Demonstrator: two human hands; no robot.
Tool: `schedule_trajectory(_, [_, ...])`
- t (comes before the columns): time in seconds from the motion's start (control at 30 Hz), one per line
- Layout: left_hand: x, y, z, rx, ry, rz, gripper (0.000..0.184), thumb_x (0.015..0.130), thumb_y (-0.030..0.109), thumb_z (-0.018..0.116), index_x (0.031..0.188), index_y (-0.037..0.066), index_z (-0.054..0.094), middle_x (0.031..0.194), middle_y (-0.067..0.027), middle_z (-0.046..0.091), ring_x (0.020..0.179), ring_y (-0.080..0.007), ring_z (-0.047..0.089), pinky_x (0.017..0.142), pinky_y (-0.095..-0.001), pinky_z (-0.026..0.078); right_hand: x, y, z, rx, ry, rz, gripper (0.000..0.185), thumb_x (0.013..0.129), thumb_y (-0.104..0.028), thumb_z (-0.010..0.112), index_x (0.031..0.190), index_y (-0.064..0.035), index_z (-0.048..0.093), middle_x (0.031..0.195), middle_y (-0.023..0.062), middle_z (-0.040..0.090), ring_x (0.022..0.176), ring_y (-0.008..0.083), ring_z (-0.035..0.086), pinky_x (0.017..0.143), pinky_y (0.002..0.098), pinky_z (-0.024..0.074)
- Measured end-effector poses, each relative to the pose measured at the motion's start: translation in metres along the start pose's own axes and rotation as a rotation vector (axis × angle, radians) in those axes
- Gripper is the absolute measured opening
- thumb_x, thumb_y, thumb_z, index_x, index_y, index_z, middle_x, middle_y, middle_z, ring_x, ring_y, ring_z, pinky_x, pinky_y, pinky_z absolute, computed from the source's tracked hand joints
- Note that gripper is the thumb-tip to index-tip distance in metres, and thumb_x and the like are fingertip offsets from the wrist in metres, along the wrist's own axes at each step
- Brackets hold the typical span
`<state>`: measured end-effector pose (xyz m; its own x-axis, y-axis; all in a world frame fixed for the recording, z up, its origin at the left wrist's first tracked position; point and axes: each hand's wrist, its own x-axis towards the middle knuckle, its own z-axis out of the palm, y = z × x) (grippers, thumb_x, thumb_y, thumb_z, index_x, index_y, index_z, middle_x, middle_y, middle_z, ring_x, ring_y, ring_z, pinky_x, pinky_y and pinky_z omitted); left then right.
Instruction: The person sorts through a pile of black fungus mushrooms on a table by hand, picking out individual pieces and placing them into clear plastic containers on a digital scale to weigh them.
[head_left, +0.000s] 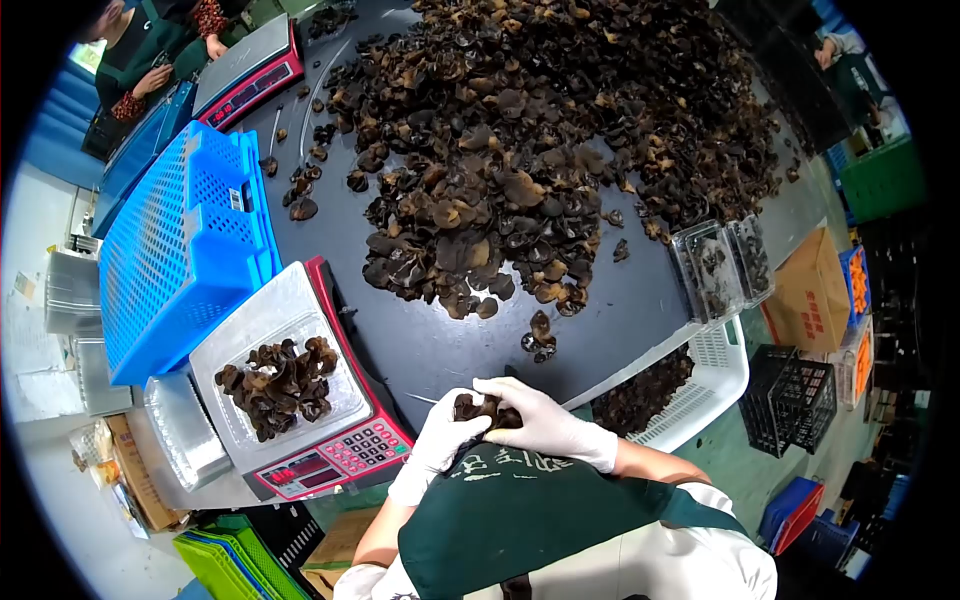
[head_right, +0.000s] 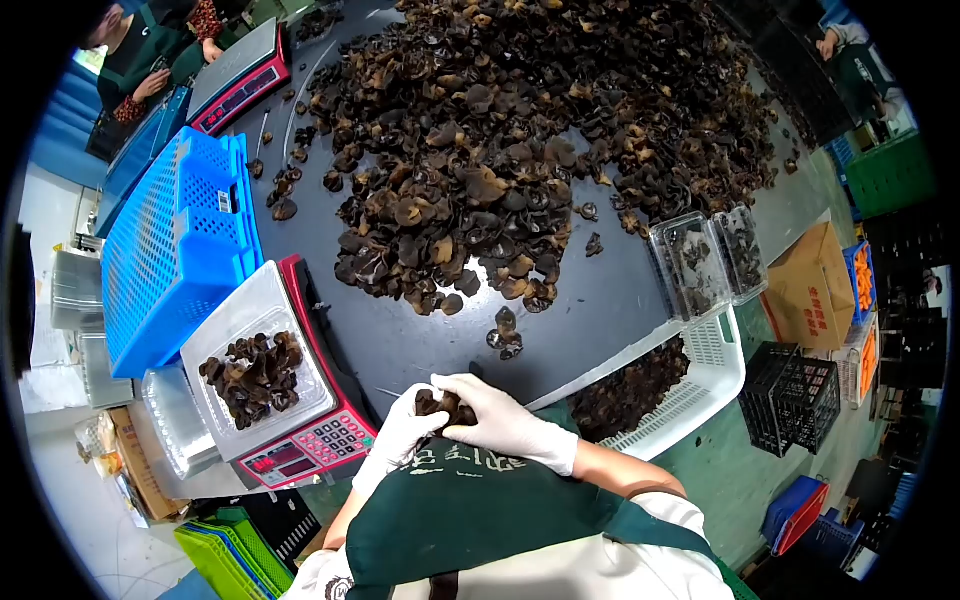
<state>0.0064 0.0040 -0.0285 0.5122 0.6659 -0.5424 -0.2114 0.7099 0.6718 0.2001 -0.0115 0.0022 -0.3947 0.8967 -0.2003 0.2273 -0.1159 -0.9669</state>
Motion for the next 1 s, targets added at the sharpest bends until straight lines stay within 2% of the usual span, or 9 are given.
schedule_trajectory(0.2, [0.003,-0.003,-0.01,-0.07,0.18,-0.107,0.023,0.087,0.009,0.065,0.106,0.004,0.053,0.085,-0.0059,0.06,0.062,-0.0104,0.058,0.049,-0.0214,0.046,0.003,-0.017,-0.03,0.04,0.23,0.078,0.044,0.077,-0.005,0.071,0.12,-0.0043,0.06,0.113,0.009,0.059,0.091,0.0154,0.061,0.081,0.0279,0.0506])
schedule_trajectory(0.3, [0.0,0.012,0.003,-0.117,0.266,-0.117,0.023,0.088,0.011,0.065,0.106,0.005,0.052,0.082,-0.0027,0.057,0.06,-0.0084,0.054,0.048,-0.0204,0.044,0.007,0.003,-0.054,-0.298,0.452,0.052,0.039,0.078,-0.01,0.068,0.116,-0.0101,0.061,0.103,0.0088,0.062,0.084,0.0232,0.064,0.076,0.0309,0.0517])
schedule_trajectory(0.43, [0.0,0.012,0.004,-0.134,0.218,-0.107,0.024,0.09,0.01,0.063,0.11,0.005,0.052,0.081,-0.0018,0.054,0.062,-0.0094,0.052,0.048,-0.0221,0.042,0.012,0.014,-0.067,-0.702,0.48,0.048,0.029,0.078,-0.016,0.065,0.106,-0.0111,0.063,0.097,0.0086,0.06,0.09,0.0285,0.062,0.077,0.0349,0.0515])
schedule_trajectory(0.63, [-0.043,0.056,0.016,0.069,0.181,0.009,0.019,0.087,0.003,0.062,0.105,0.005,0.055,0.074,-0.0023,0.057,0.06,-0.0087,0.053,0.049,-0.0222,0.043,0.027,0.035,-0.074,-0.731,0.531,0.081,0.012,0.078,-0.012,0.064,0.088,-0.0059,0.065,0.088,0.0111,0.063,0.084,0.0297,0.063,0.074,0.0353,0.051])
schedule_trajectory(0.7, [-0.077,0.087,0.018,0.34,0.436,0.241,0.022,0.081,0.001,0.069,0.1,0.004,0.06,0.076,-0.0027,0.06,0.062,-0.01,0.057,0.056,-0.0246,0.047,0.033,0.024,-0.077,-0.612,0.523,0.046,0.013,0.078,-0.009,0.065,0.09,-0.0046,0.065,0.09,0.0132,0.064,0.085,0.0293,0.064,0.075,0.0339,0.0511])
schedule_trajectory(0.8, [-0.104,0.115,-0.018,0.808,0.954,0.915,0.022,0.078,-0.007,0.064,0.096,0.005,0.064,0.09,-0.006,0.063,0.075,-0.0116,0.059,0.068,-0.025,0.049,0.053,-0.024,-0.065,-0.477,0.427,-0.085,0.016,0.078,-0.006,0.066,0.093,-0.0033,0.065,0.091,0.0122,0.065,0.085,0.0277,0.064,0.077,0.0329,0.0512])
schedule_trajectory(0.87, [-0.108,0.115,-0.078,0.595,1.242,0.908,0.024,0.08,-0.009,0.061,0.1,0.005,0.062,0.09,-0.003,0.06,0.076,-0.0101,0.054,0.069,-0.0235,0.045,0.072,-0.045,-0.052,-0.44,0.305,-0.291,0.018,0.078,-0.006,0.066,0.096,-0.0037,0.065,0.092,0.0096,0.065,0.087,0.0261,0.064,0.08,0.0326,0.0514])
schedule_trajectory(0.93, [-0.109,0.132,-0.123,0.702,1.242,0.949,0.024,0.08,-0.009,0.059,0.099,0.005,0.061,0.094,-0.0033,0.06,0.079,-0.0103,0.055,0.071,-0.0232,0.045,0.095,-0.064,-0.035,-0.441,0.195,-0.429,0.019,0.078,-0.007,0.066,0.096,-0.0059,0.066,0.098,0.0097,0.066,0.092,0.0267,0.064,0.083,0.034,0.0511])
schedule_trajectory(1.0, [-0.107,0.145,-0.148,1.117,1.165,0.955,0.028,0.075,-0.007,0.062,0.101,0.005,0.061,0.099,-0.0086,0.06,0.094,-0.0207,0.058,0.081,-0.0311,0.047,0.117,-0.083,-0.011,-0.449,0.122,-0.555,0.017,0.078,-0.009,0.065,0.096,-0.0077,0.067,0.101,0.0086,0.066,0.096,0.0266,0.063,0.085,0.0356,0.0505])
